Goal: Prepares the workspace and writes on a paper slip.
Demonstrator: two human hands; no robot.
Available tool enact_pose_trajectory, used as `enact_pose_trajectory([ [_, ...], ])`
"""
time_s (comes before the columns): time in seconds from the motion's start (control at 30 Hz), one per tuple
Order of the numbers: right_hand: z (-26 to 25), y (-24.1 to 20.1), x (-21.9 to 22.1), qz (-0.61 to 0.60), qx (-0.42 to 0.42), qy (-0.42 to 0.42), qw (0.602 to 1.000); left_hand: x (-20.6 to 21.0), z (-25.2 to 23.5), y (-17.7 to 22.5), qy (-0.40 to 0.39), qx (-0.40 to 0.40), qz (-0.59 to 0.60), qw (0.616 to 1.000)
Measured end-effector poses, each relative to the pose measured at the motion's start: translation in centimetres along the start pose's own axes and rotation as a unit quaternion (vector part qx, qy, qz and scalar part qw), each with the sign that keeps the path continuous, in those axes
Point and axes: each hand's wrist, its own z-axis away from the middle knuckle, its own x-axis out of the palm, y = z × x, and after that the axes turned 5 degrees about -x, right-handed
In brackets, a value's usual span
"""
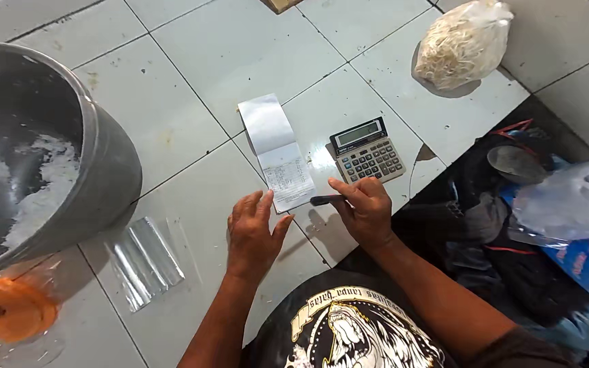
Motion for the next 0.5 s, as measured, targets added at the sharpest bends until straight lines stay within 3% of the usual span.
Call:
enact_pose_trajectory([
  [0.33, -0.7, 0.0, 4.8, -0.063, 0.142, -0.083, 0.984, 3.2, 0.9, 1.0, -0.017, 0.018, -0.030, 0.999],
  [0.5, -1.4, -0.3, 4.9, -0.131, 0.156, -0.098, 0.974, 3.9, 0.6, 0.8, 0.050, 0.018, -0.082, 0.995],
])
